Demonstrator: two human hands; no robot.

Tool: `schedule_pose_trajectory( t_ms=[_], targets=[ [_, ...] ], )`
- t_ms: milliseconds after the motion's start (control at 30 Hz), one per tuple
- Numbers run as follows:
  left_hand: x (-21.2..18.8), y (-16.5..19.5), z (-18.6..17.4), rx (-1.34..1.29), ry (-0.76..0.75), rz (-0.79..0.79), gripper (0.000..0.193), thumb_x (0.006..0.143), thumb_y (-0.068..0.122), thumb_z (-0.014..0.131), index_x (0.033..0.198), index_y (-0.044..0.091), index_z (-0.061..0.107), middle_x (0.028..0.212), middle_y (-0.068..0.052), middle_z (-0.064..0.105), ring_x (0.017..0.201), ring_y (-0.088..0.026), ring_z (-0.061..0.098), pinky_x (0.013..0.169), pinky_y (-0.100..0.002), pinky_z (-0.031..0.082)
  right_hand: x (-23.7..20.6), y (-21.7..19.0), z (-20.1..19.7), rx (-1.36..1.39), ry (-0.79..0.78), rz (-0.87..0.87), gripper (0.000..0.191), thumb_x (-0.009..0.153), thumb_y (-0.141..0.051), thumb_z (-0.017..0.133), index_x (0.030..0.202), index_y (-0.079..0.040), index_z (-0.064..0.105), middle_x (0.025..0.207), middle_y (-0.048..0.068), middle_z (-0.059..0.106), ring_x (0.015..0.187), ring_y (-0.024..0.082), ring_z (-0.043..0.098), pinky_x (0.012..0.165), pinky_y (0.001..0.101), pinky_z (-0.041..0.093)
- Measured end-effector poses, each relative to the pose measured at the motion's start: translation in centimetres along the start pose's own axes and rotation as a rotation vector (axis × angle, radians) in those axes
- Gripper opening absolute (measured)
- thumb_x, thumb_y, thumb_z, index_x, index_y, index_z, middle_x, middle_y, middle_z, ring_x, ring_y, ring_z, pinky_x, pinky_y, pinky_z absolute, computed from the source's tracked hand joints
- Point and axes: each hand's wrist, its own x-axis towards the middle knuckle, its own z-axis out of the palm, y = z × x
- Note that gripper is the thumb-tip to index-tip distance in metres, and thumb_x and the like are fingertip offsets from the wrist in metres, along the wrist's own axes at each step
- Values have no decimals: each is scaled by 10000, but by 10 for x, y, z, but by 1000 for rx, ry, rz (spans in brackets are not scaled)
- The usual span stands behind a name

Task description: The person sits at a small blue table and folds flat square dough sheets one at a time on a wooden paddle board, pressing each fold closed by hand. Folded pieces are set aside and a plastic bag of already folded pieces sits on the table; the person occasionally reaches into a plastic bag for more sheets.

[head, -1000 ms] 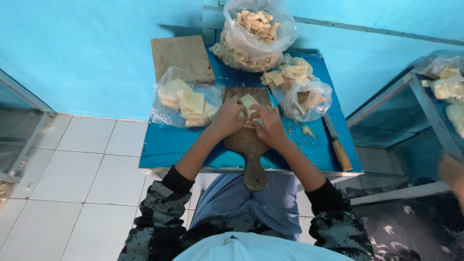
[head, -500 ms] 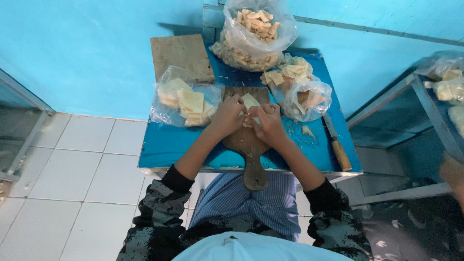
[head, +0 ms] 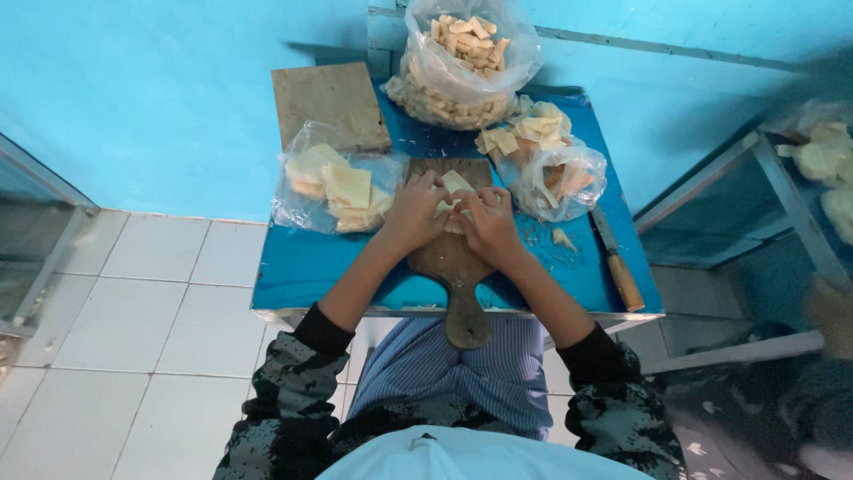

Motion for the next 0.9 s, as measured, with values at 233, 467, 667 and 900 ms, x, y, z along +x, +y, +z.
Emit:
schedule_pose_trajectory(
  t_ms=[233,467,667,900],
  targets=[
    [1,-1,0,79,-57,-27,71,791,163,757,857,181,739,1085,-41,631,1085,-306,587,845,-517,436,-6,5,6,-2,70,-15,284,903,-64,728,1163,-76,612,1187,68,695,1118,292,624,1029,501,391],
    [2,-4,2,19,39,-68,246,875,169,708,1119,159,738,1123,-68,611,1076,-318,592,833,-532,438,1,7,8,-132,23,-12,316,877,-51,707,1179,-32,616,1282,99,667,1121,303,625,1014,541,383],
    [7,2,-6,-79,53,-90,439,854,240,742,1266,133,636,1190,-108,583,1134,-347,588,868,-544,449,1,15,10,32,198,96,426,891,-53,759,1263,-105,559,1268,133,678,1197,354,628,989,476,444],
    [8,9,-13,-122,154,-20,542,866,322,767,1321,88,588,1248,-118,584,1157,-359,581,893,-513,461,0,30,10,1044,110,511,602,947,47,701,1432,-107,379,1114,125,721,1061,208,716,952,354,569]
  ],
)
